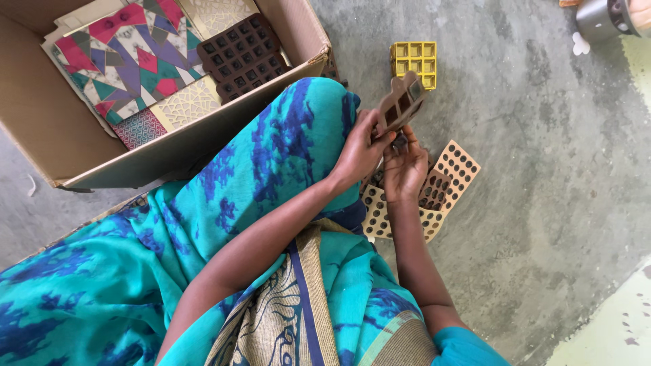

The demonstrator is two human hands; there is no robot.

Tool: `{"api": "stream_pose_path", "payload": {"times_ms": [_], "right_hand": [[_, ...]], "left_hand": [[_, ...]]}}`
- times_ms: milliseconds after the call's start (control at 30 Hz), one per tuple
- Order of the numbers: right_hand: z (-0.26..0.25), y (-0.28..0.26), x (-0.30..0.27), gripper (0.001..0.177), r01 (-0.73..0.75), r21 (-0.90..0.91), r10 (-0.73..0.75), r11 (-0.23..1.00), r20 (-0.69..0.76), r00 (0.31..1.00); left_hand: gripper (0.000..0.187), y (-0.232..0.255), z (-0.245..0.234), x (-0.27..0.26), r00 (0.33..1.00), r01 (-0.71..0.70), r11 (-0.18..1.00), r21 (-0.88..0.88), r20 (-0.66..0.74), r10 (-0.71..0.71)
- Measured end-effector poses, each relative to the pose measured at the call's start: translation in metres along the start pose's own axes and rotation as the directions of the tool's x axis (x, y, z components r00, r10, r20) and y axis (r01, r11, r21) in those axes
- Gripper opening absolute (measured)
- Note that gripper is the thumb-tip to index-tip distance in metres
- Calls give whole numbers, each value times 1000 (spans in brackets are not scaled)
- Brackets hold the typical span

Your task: The person sits on the floor and assembles small dark square pieces into brown grid-like molds. They repeatedly pick up pieces from the floor, insert them into the mold cavities, and place the filled molds into a cardboard box.

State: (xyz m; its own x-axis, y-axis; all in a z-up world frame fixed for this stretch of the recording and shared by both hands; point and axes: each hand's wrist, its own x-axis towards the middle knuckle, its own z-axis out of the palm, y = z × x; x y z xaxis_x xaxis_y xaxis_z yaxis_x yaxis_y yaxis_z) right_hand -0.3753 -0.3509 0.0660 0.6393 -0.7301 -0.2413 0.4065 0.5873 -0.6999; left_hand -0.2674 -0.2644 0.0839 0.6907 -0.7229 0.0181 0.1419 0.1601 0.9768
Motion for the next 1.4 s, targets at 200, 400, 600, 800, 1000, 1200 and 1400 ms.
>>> {"api": "stream_pose_path", "payload": {"times_ms": [200, 400, 600, 800, 1000, 1200, 1400], "right_hand": [[-7, 2, 0, 39, 123, -127, -133, 984, -72, 989], [11, 0, 0, 37, 164, -322, -195, 932, -66, 979], [22, -12, -12, 43, 144, -350, -120, 926, 89, 989], [4, -25, -5, 49, -8, -265, 36, 964, 102, 994], [-23, -23, 8, 42, -166, -87, 174, 982, 89, 981], [-22, -22, 15, 32, -176, 115, 179, 978, -14, 984], [6, -17, -3, 20, 246, -183, -265, 952, -88, 960]], "left_hand": [[26, 7, -1, -1, 999, -35, 990, -136, -2, 36], [21, 9, -7, -1, 990, 101, 995, 15, 95, -102], [45, -7, -3, 9, 994, 53, 946, -319, 109, -19], [27, -24, 0, 9, 982, 125, 933, -339, 179, -67], [40, -24, -1, 11, 984, 148, 923, -354, 143, -103], [53, -14, 0, 10, 990, 139, 895, -423, 67, -122], [72, -16, 3, 9, 991, 132, 866, -483, 50, -123]]}}
